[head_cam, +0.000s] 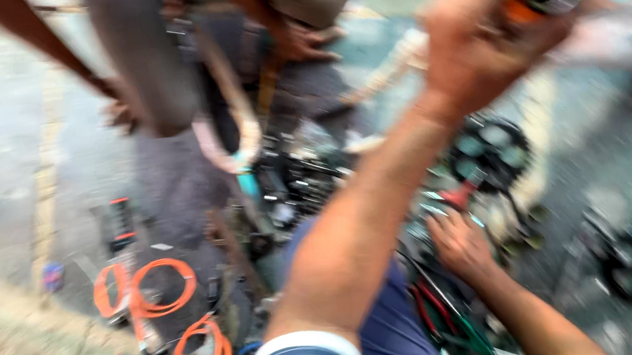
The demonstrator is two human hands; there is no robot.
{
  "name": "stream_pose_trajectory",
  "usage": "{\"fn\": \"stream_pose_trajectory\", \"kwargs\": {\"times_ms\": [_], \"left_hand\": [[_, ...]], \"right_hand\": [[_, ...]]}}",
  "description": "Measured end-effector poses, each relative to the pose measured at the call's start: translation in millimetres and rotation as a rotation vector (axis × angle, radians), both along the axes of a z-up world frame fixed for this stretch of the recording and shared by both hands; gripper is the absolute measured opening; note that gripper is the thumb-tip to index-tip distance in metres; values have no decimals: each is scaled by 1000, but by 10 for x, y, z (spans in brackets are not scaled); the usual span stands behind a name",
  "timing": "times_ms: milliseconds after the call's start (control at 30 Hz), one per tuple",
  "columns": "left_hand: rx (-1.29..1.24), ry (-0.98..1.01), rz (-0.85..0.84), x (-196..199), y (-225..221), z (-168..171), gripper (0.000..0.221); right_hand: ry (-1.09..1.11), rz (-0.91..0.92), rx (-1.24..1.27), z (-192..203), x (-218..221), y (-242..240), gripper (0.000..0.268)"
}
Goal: The person cleans a bicycle fork and headset area with a cloth, applies grease to bearing surfaces, and begins assembling the front steering components while another person assists.
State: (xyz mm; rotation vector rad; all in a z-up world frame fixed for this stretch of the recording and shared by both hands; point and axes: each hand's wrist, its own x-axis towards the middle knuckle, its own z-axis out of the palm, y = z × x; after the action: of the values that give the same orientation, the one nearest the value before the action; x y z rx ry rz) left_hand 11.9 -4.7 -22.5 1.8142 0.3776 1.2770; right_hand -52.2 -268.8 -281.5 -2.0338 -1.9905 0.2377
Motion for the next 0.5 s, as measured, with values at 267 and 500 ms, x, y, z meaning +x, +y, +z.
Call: {"fn": "stream_pose_trajectory", "kwargs": {"times_ms": [267, 500], "left_hand": [[80, 140, 194, -16, -32, -256, 45], [33, 113, 137, 35, -106, -241, 37]], "right_hand": [[-363, 183, 112, -265, -53, 150, 40], [-422, 70, -93, -307, -159, 263, 38]]}}
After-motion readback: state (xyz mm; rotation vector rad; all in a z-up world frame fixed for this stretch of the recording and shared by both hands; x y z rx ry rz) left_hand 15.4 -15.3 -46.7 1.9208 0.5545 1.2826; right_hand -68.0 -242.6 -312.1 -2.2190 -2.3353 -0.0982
